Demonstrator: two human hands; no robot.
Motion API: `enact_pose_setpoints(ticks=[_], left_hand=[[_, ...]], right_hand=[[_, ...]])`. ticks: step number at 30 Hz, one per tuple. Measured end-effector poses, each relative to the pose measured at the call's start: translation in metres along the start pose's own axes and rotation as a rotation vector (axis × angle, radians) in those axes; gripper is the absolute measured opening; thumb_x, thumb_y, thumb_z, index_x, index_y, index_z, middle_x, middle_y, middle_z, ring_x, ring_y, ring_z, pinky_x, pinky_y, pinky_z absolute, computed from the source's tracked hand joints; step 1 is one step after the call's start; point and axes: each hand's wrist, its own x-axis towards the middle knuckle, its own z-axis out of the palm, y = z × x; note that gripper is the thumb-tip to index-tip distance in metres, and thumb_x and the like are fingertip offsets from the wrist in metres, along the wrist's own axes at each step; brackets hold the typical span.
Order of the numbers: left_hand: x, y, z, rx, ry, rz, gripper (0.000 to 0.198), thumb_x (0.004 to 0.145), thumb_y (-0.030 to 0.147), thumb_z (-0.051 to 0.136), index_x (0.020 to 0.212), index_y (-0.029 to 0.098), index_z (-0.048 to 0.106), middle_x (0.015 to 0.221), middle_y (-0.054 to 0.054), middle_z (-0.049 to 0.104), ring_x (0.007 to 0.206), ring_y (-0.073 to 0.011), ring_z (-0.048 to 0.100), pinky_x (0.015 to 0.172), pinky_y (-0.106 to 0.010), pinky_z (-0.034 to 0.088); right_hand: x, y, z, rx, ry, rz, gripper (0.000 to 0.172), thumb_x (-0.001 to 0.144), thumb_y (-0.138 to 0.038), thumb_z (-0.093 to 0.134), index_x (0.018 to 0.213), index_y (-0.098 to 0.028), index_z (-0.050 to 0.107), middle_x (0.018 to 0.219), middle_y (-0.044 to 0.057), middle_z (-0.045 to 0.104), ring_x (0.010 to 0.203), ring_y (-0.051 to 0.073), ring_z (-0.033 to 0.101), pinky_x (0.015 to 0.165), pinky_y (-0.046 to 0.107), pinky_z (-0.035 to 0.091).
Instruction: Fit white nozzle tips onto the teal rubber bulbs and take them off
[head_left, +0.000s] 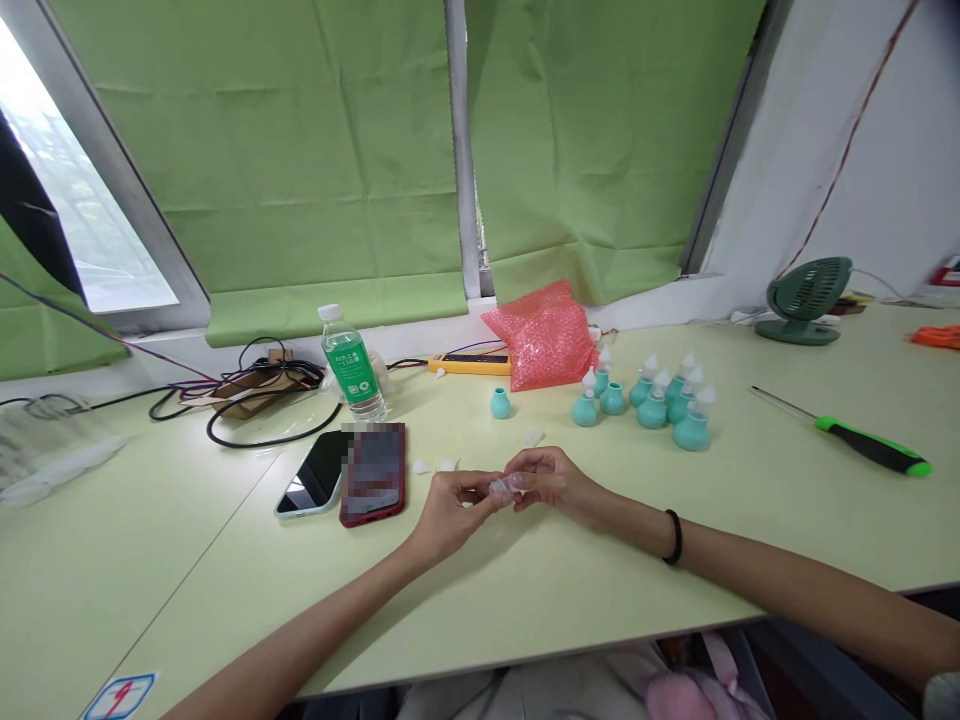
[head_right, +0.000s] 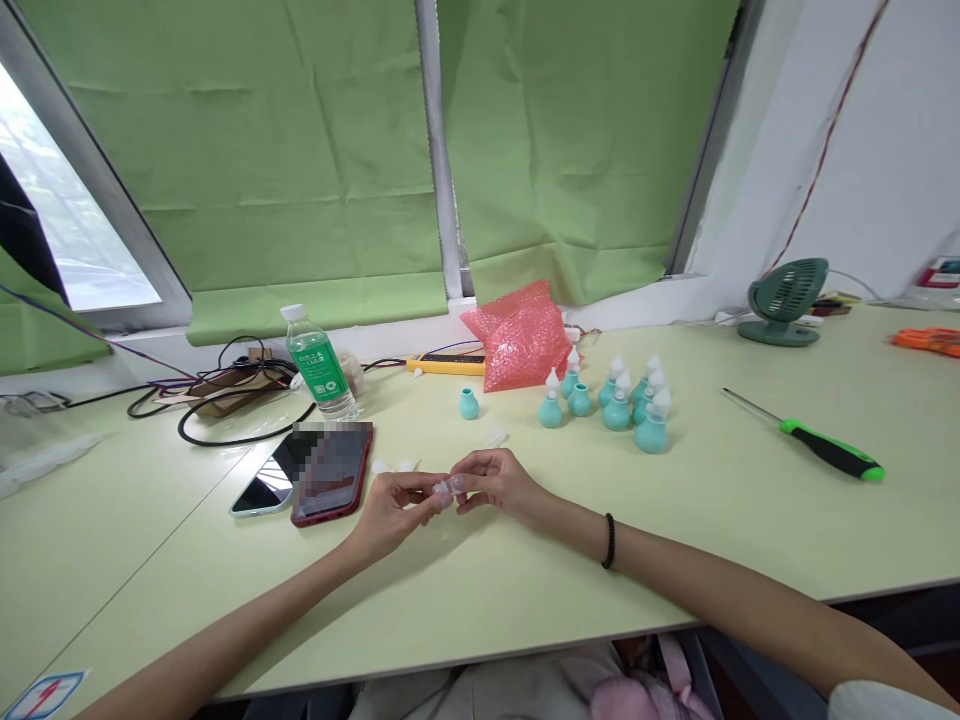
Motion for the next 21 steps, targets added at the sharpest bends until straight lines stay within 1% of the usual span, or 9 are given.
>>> enact_pose_setpoints(ticks=[3,6,10,12,15,18,21], left_hand=[[-0.001,0.001,0.001,-0.009,0.012,-0.019,0.031,0.066,0.035,0.057,0.086,0.012,0.064,0.055,-0.001,0.055,0.044,-0.0051,0.039,0.041,-0.016,0.036],[-0.002,0.001,0.002,-0.03,0.012,-0.04,0.032,0.065,0.036,0.057,0.085,0.012,0.064,0.052,0.0,0.053,0.042,-0.0045,0.038,0.039,-0.015,0.035],[-0.002,0.001,0.004,-0.079,-0.026,-0.07,0.033,0.068,0.038,0.054,0.085,0.011,0.063,0.05,0.0,0.051,0.041,-0.005,0.04,0.039,-0.016,0.036],[-0.001,0.0,0.003,-0.105,-0.035,-0.074,0.033,0.069,0.038,0.052,0.084,0.011,0.063,0.052,-0.001,0.053,0.044,-0.0062,0.042,0.041,-0.017,0.039],[0.001,-0.002,0.002,-0.123,-0.017,-0.058,0.031,0.069,0.037,0.052,0.083,0.011,0.063,0.059,-0.003,0.056,0.05,-0.0085,0.046,0.048,-0.02,0.042],[0.003,-0.005,0.0,-0.134,-0.006,-0.054,0.03,0.067,0.034,0.056,0.084,0.011,0.062,0.067,-0.005,0.058,0.058,-0.0114,0.05,0.053,-0.022,0.044],[0.003,-0.009,0.0,-0.123,0.0,-0.054,0.033,0.064,0.032,0.059,0.09,0.01,0.059,0.073,-0.006,0.058,0.065,-0.0131,0.051,0.055,-0.023,0.045]], right_hand=[[-0.001,-0.001,0.003,-0.05,0.017,-0.059,0.021,0.062,-0.029,0.063,0.075,-0.012,0.058,0.066,0.001,0.057,0.056,0.01,0.053,0.056,0.029,0.05],[-0.003,-0.002,0.006,-0.118,0.052,-0.118,0.022,0.063,-0.032,0.061,0.072,-0.012,0.057,0.063,0.001,0.057,0.052,0.009,0.052,0.051,0.027,0.05],[-0.004,-0.001,0.006,-0.156,0.083,-0.118,0.024,0.064,-0.035,0.059,0.068,-0.011,0.057,0.059,0.001,0.056,0.047,0.008,0.05,0.046,0.025,0.049],[-0.004,0.0,0.005,-0.136,0.081,-0.107,0.025,0.065,-0.036,0.058,0.068,-0.011,0.057,0.061,0.002,0.056,0.049,0.009,0.051,0.046,0.025,0.049],[-0.002,0.001,0.004,-0.127,0.059,-0.111,0.025,0.062,-0.034,0.061,0.073,-0.012,0.057,0.063,0.001,0.056,0.052,0.01,0.052,0.051,0.027,0.05],[-0.001,0.0,0.003,-0.146,0.039,-0.109,0.026,0.059,-0.032,0.064,0.075,-0.013,0.055,0.064,0.001,0.056,0.051,0.009,0.052,0.052,0.028,0.049],[0.0,0.0,0.001,-0.156,0.046,-0.112,0.024,0.061,-0.031,0.063,0.075,-0.013,0.055,0.064,0.001,0.056,0.052,0.01,0.052,0.052,0.027,0.048]])
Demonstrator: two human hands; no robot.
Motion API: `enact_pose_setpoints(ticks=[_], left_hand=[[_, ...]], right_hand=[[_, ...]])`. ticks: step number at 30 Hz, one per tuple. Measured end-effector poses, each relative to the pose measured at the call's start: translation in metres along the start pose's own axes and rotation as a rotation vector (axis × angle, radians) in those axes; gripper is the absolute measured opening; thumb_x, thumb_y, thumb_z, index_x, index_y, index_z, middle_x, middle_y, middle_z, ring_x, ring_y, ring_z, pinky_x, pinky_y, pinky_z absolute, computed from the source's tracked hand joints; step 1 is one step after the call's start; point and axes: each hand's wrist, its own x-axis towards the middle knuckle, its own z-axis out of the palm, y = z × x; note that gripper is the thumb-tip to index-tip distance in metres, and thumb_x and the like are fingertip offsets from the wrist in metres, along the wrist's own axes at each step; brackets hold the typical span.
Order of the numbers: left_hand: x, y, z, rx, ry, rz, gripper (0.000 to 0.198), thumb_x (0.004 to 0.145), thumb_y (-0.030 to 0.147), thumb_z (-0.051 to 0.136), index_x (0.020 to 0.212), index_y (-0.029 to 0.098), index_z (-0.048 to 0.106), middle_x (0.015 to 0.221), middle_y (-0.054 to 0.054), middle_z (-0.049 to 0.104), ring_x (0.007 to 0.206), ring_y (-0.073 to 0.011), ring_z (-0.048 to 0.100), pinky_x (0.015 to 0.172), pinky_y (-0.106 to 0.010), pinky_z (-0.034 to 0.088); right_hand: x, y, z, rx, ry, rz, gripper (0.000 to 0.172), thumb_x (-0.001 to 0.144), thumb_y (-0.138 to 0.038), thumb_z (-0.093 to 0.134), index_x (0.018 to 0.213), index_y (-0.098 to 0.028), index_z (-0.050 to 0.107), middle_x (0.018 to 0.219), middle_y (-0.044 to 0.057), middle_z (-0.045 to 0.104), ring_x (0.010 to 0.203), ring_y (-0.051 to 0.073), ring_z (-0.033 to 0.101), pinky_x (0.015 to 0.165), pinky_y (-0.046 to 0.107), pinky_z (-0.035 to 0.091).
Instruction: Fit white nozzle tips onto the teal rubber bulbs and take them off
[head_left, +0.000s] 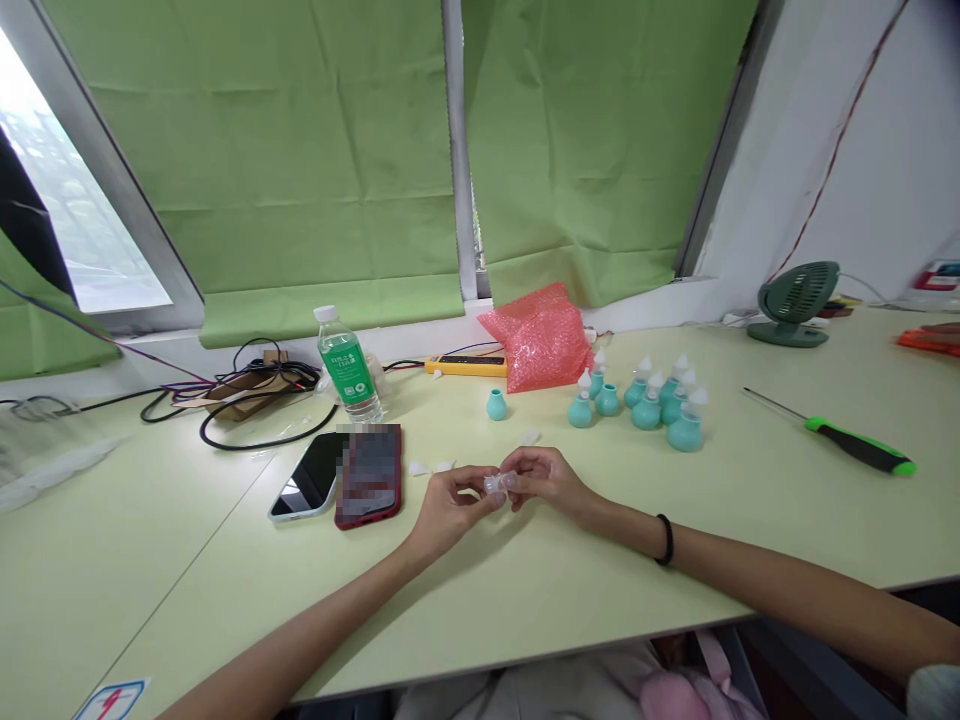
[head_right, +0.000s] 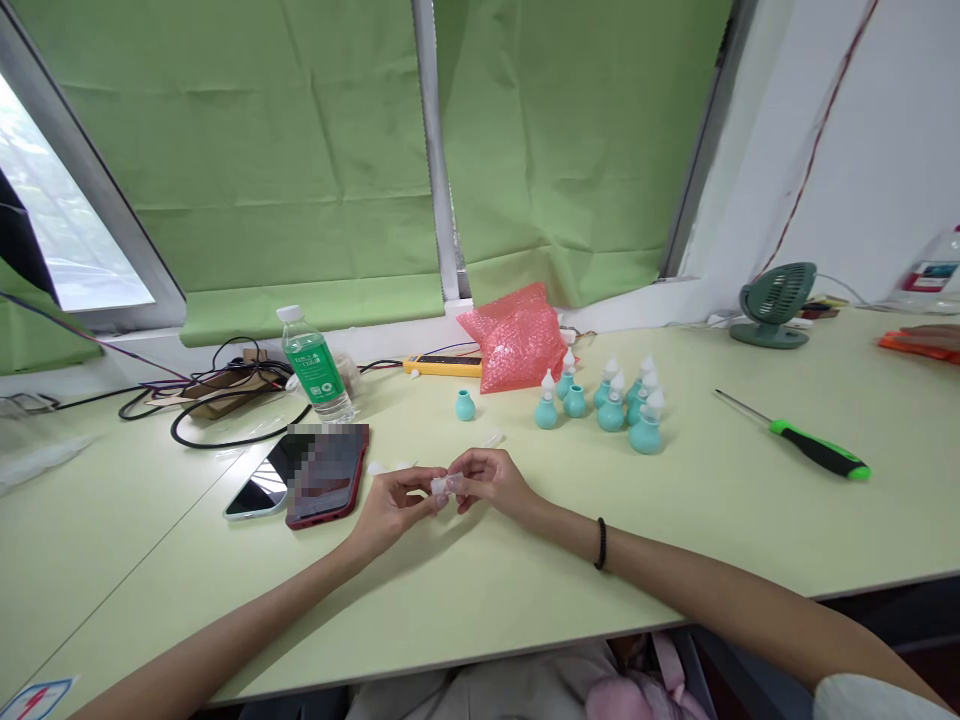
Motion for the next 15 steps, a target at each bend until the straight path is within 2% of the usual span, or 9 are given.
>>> enact_pose_setpoints(ticks=[3,6,9,11,13,15], left_hand=[[0.0,-0.002,0.0,0.034,0.007,0.0,0.036,0.065,0.031,0.058,0.095,0.012,0.056,0.071,-0.004,0.056,0.065,-0.0121,0.051,0.054,-0.022,0.044],[0.0,-0.002,0.001,0.059,0.006,0.004,0.031,0.066,0.032,0.056,0.091,0.012,0.057,0.068,-0.003,0.054,0.063,-0.0113,0.05,0.053,-0.021,0.043],[0.0,-0.001,0.0,0.073,0.062,0.031,0.025,0.069,0.029,0.053,0.087,0.013,0.055,0.068,-0.001,0.05,0.062,-0.0099,0.048,0.052,-0.02,0.043],[0.001,-0.001,-0.002,0.071,0.103,0.045,0.021,0.07,0.026,0.052,0.087,0.014,0.051,0.069,0.0,0.048,0.062,-0.0092,0.046,0.052,-0.02,0.043],[0.002,-0.002,-0.004,0.052,0.123,0.053,0.016,0.07,0.023,0.051,0.083,0.015,0.048,0.071,0.0,0.046,0.063,-0.0089,0.046,0.052,-0.019,0.042],[0.003,-0.004,-0.005,0.026,0.131,0.057,0.012,0.069,0.021,0.051,0.077,0.016,0.045,0.072,0.001,0.045,0.063,-0.0086,0.045,0.051,-0.018,0.042]], right_hand=[[0.0,0.001,0.0,-0.038,0.018,0.012,0.022,0.064,-0.032,0.06,0.075,-0.013,0.054,0.062,0.0,0.055,0.052,0.009,0.051,0.051,0.026,0.046],[0.0,-0.001,0.0,-0.147,0.024,-0.018,0.022,0.07,-0.036,0.052,0.074,-0.014,0.054,0.064,0.001,0.054,0.055,0.011,0.052,0.052,0.026,0.046],[0.003,-0.005,-0.004,-0.42,0.059,-0.167,0.021,0.075,-0.035,0.045,0.08,-0.016,0.053,0.075,0.004,0.054,0.069,0.014,0.052,0.059,0.027,0.046],[0.011,-0.008,-0.011,-0.674,0.117,-0.3,0.022,0.074,-0.033,0.046,0.091,-0.019,0.051,0.088,0.005,0.052,0.081,0.017,0.049,0.065,0.029,0.045],[0.025,-0.009,-0.02,-0.903,0.177,-0.391,0.036,0.071,-0.031,0.049,0.106,-0.022,0.043,0.104,0.007,0.046,0.094,0.02,0.043,0.072,0.032,0.042],[0.042,-0.007,-0.028,-1.08,0.236,-0.39,0.052,0.069,-0.031,0.05,0.118,-0.024,0.031,0.118,0.007,0.035,0.106,0.023,0.033,0.08,0.037,0.037]])
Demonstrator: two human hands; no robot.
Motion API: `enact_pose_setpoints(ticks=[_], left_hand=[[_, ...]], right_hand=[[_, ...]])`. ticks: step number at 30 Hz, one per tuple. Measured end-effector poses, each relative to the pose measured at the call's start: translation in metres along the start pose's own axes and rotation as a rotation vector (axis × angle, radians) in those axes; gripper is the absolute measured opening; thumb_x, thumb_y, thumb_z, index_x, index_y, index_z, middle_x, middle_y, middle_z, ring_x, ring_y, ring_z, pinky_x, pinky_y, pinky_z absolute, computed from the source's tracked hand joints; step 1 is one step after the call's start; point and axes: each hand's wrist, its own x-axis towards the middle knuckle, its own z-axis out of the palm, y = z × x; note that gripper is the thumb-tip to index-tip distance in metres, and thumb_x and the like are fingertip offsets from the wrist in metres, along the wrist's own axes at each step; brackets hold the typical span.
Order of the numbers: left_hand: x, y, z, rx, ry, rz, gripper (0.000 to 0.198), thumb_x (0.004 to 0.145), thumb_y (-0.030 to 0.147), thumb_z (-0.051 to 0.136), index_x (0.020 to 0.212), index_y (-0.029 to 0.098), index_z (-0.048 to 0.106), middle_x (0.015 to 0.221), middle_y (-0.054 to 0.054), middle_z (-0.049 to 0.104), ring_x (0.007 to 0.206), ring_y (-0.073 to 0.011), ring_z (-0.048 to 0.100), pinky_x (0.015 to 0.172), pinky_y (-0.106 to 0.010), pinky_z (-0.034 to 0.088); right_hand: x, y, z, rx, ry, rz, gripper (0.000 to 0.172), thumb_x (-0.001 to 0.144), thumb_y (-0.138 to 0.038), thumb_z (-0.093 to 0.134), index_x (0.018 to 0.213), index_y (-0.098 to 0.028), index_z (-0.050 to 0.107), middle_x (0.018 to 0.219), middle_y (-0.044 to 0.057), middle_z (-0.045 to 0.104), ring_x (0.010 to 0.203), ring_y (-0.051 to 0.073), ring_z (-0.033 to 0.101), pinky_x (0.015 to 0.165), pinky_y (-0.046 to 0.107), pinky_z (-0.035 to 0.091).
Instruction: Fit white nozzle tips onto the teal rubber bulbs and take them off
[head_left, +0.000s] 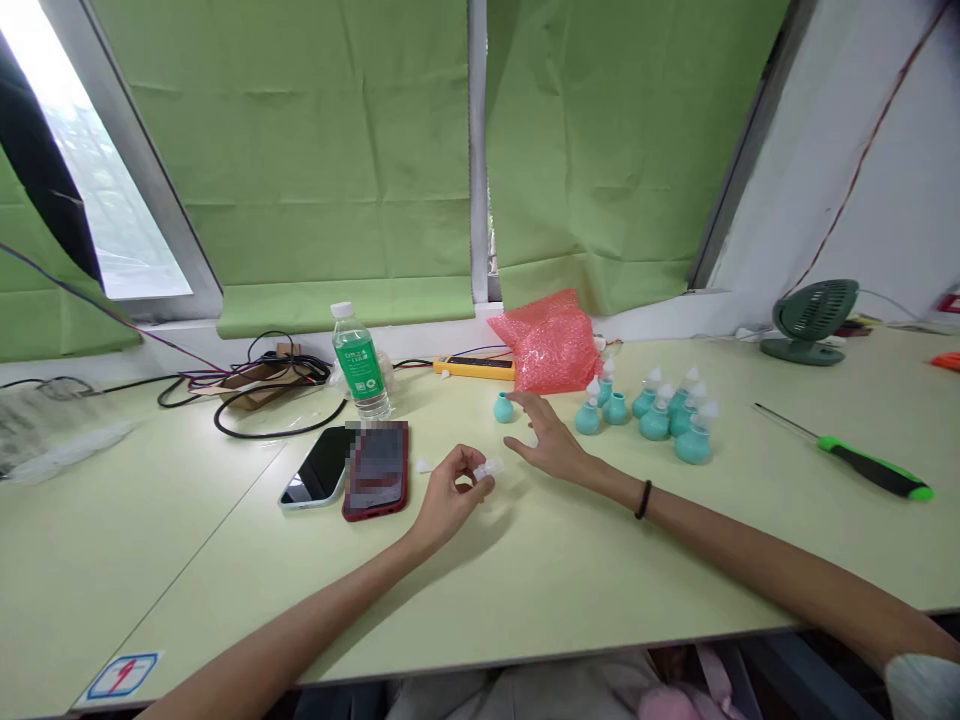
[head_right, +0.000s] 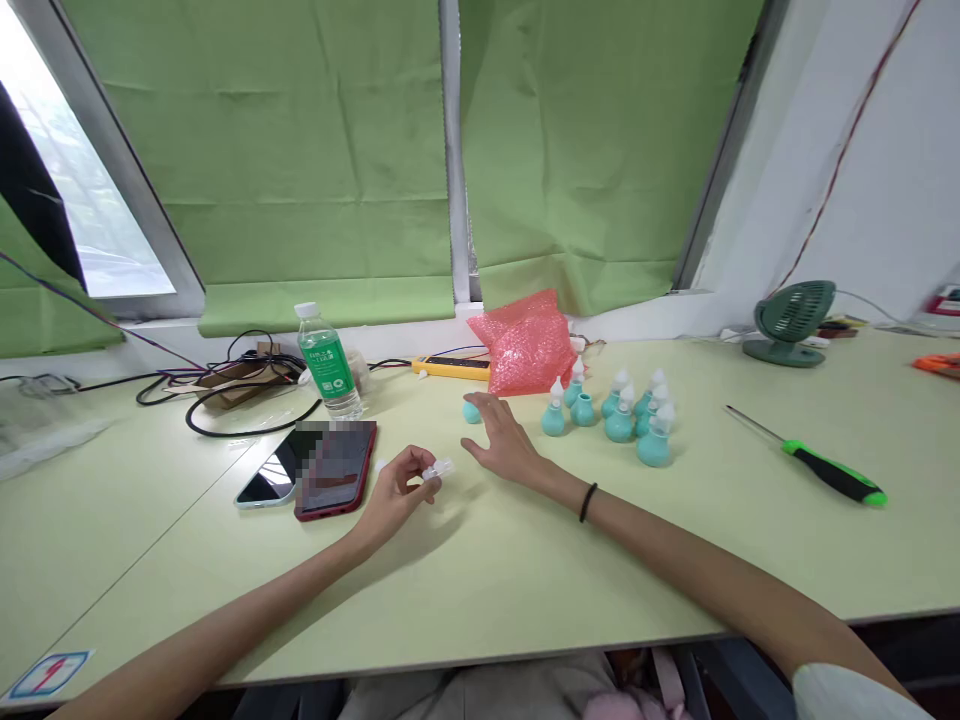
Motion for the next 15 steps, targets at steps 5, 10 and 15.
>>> enact_pose_setpoints(ticks=[5,10,15], left_hand=[[0.0,-0.002,0.0,-0.036,0.003,-0.011,0.014,0.068,0.022,0.051,0.074,0.017,0.039,0.069,0.002,0.044,0.064,-0.0094,0.046,0.05,-0.018,0.042],[-0.002,0.004,0.0,-0.062,-0.045,-0.034,0.029,0.074,0.024,0.044,0.102,0.022,0.033,0.068,0.001,0.05,0.069,-0.0118,0.05,0.056,-0.022,0.043],[-0.002,0.006,-0.001,-0.02,-0.083,-0.043,0.027,0.078,0.026,0.039,0.104,0.021,0.037,0.077,-0.003,0.052,0.068,-0.0107,0.049,0.058,-0.022,0.043]], right_hand=[[0.032,0.025,0.02,-0.234,-0.067,0.162,0.078,0.065,-0.039,0.053,0.127,-0.021,0.009,0.125,0.011,0.025,0.113,0.028,0.022,0.082,0.043,0.032],[0.041,0.041,0.038,-0.272,-0.103,0.249,0.065,0.067,-0.037,0.051,0.121,-0.017,0.023,0.11,0.013,0.043,0.099,0.03,0.038,0.071,0.04,0.036],[0.038,0.051,0.038,-0.253,-0.075,0.207,0.042,0.073,-0.024,0.045,0.113,-0.019,0.034,0.103,0.01,0.048,0.095,0.024,0.043,0.07,0.034,0.036]])
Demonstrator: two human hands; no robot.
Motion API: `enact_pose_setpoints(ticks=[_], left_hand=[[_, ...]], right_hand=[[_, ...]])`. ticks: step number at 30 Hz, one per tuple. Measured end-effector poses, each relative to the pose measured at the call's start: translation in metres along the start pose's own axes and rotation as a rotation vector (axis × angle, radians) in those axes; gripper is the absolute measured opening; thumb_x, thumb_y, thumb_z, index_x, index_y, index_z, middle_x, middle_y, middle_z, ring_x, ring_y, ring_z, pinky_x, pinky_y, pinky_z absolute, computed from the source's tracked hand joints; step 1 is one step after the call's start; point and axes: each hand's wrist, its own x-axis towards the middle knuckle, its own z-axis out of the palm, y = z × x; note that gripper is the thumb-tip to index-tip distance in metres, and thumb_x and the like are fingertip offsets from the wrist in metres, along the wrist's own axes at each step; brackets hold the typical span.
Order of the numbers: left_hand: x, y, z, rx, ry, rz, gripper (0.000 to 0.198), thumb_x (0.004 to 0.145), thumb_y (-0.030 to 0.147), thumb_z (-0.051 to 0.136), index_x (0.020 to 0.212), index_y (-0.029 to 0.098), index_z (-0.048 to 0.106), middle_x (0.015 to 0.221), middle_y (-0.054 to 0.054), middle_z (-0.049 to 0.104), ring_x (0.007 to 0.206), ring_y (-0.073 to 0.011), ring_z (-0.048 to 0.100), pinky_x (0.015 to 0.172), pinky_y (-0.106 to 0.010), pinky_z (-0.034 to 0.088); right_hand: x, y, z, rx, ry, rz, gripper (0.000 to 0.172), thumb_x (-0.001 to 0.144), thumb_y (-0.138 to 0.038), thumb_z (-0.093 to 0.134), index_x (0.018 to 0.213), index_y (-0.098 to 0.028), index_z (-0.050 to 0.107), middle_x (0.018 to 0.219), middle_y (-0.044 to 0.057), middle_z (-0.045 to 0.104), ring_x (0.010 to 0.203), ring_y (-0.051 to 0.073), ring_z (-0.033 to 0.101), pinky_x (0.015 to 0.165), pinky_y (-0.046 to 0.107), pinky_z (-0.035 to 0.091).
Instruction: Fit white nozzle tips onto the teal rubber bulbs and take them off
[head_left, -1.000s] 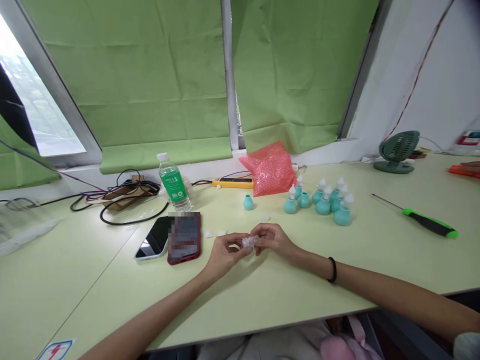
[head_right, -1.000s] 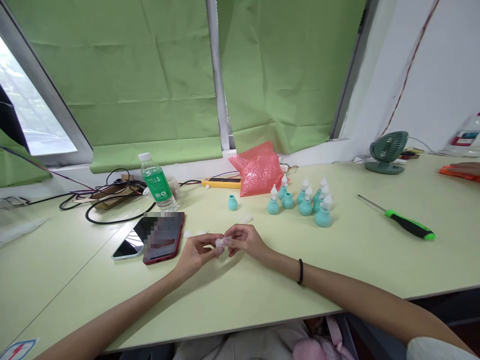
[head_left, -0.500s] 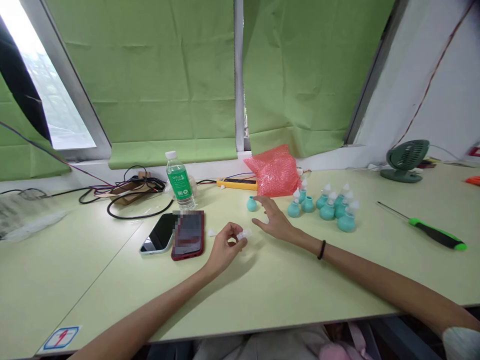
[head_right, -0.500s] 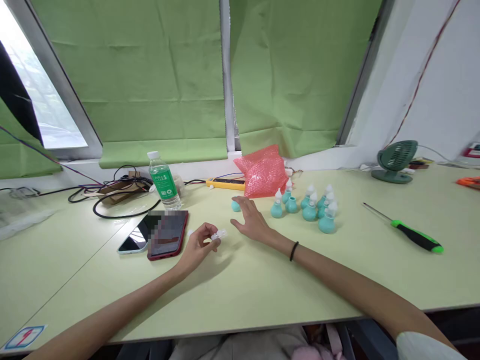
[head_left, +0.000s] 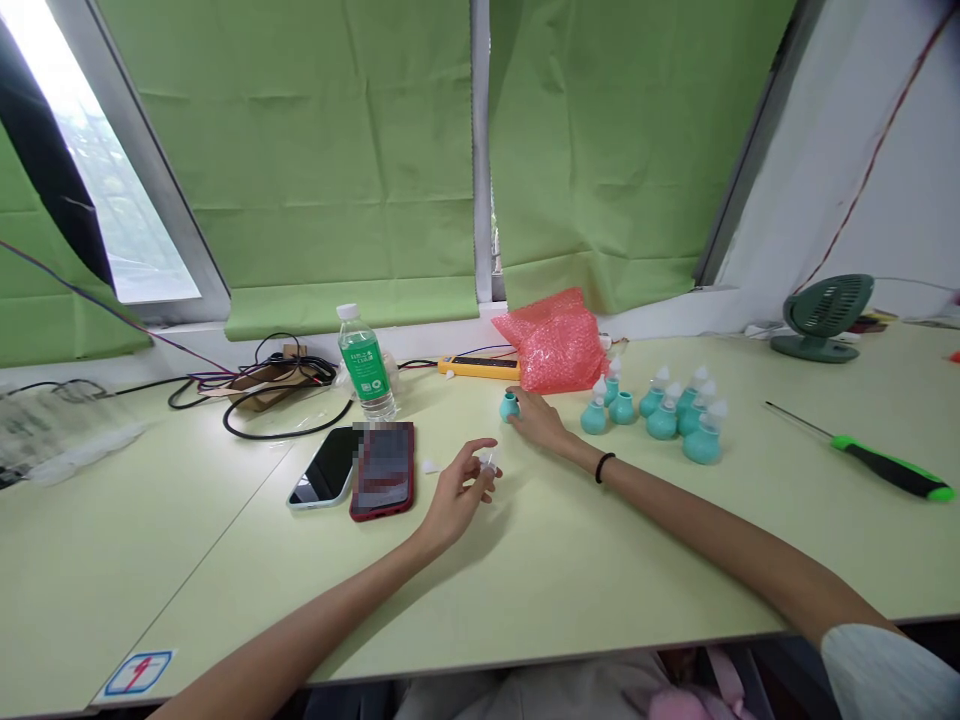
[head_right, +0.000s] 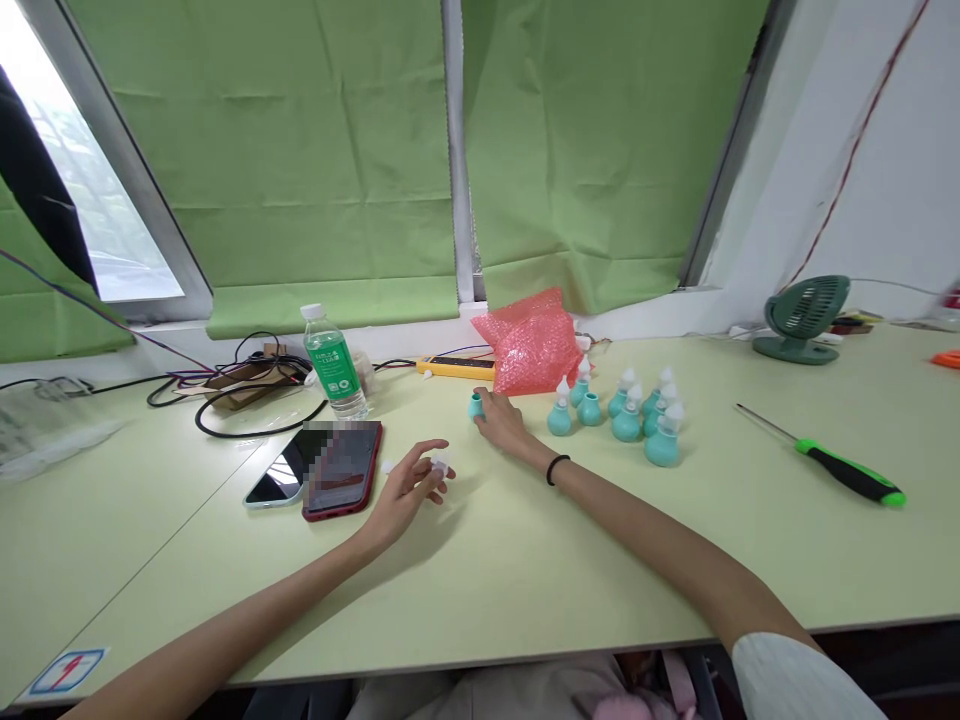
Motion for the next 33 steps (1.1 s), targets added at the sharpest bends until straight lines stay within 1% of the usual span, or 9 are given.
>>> enact_pose_setpoints(ticks=[6,11,14,17,20,23,26,30,33], left_hand=[[0.004,-0.006,0.001,-0.033,0.048,-0.015,0.015,0.074,0.027,0.046,0.082,0.019,0.036,0.075,-0.001,0.054,0.063,-0.0096,0.05,0.056,-0.022,0.042],[0.005,-0.006,0.001,-0.02,0.083,0.008,0.017,0.071,0.029,0.051,0.069,0.015,0.041,0.074,-0.003,0.055,0.068,-0.0118,0.052,0.057,-0.022,0.042],[0.005,-0.003,-0.001,0.001,0.187,0.095,0.015,0.069,0.027,0.054,0.066,0.014,0.048,0.076,-0.003,0.054,0.075,-0.0127,0.051,0.06,-0.021,0.042],[0.006,-0.001,-0.003,0.019,0.305,0.178,0.013,0.064,0.025,0.059,0.064,0.014,0.051,0.075,-0.002,0.05,0.073,-0.0115,0.049,0.055,-0.018,0.04],[0.007,0.001,-0.003,-0.026,0.256,0.159,0.011,0.065,0.025,0.058,0.065,0.014,0.054,0.068,-0.001,0.05,0.062,-0.0097,0.048,0.048,-0.018,0.04],[0.006,0.003,-0.001,-0.093,0.186,0.116,0.012,0.066,0.024,0.058,0.068,0.013,0.056,0.067,-0.002,0.055,0.056,-0.0091,0.049,0.05,-0.02,0.043],[0.005,0.004,0.001,-0.139,0.148,0.086,0.013,0.063,0.022,0.061,0.071,0.012,0.058,0.07,-0.004,0.059,0.058,-0.011,0.053,0.055,-0.024,0.045],[0.003,0.004,0.002,-0.161,0.097,0.062,0.016,0.06,0.022,0.063,0.072,0.012,0.06,0.075,-0.006,0.062,0.068,-0.0152,0.056,0.061,-0.026,0.047],[0.004,0.004,0.002,-0.154,0.109,0.037,0.016,0.061,0.024,0.062,0.072,0.012,0.062,0.077,-0.007,0.063,0.07,-0.0158,0.057,0.063,-0.026,0.047]], right_hand=[[-0.011,0.001,-0.013,0.059,0.03,-0.109,0.039,0.071,-0.024,0.049,0.109,-0.019,0.039,0.094,0.005,0.053,0.09,0.017,0.046,0.075,0.029,0.037],[-0.036,-0.013,-0.028,0.131,0.126,-0.305,0.034,0.069,-0.023,0.053,0.101,-0.016,0.047,0.088,0.005,0.055,0.086,0.018,0.046,0.076,0.032,0.037],[-0.058,-0.025,-0.041,0.146,0.136,-0.382,0.023,0.068,-0.023,0.054,0.09,-0.017,0.052,0.081,0.006,0.056,0.081,0.019,0.047,0.072,0.034,0.038],[-0.08,-0.034,-0.053,0.157,0.081,-0.418,0.021,0.067,-0.021,0.054,0.088,-0.017,0.053,0.081,0.006,0.054,0.078,0.018,0.048,0.07,0.033,0.039],[-0.092,-0.039,-0.058,0.205,0.032,-0.46,0.021,0.066,-0.018,0.054,0.087,-0.017,0.053,0.085,0.006,0.052,0.079,0.016,0.049,0.069,0.03,0.04],[-0.094,-0.039,-0.057,0.283,0.023,-0.485,0.022,0.064,-0.015,0.054,0.086,-0.017,0.051,0.093,0.008,0.05,0.085,0.016,0.049,0.071,0.029,0.041],[-0.093,-0.039,-0.057,0.352,0.007,-0.484,0.025,0.065,-0.014,0.052,0.09,-0.017,0.049,0.097,0.008,0.052,0.089,0.016,0.049,0.073,0.028,0.042],[-0.093,-0.04,-0.059,0.399,-0.025,-0.429,0.029,0.065,-0.014,0.05,0.094,-0.017,0.048,0.087,0.005,0.055,0.08,0.014,0.052,0.067,0.026,0.043],[-0.094,-0.042,-0.062,0.426,-0.03,-0.404,0.025,0.064,-0.016,0.051,0.089,-0.018,0.05,0.082,0.004,0.055,0.074,0.014,0.051,0.064,0.026,0.042]])
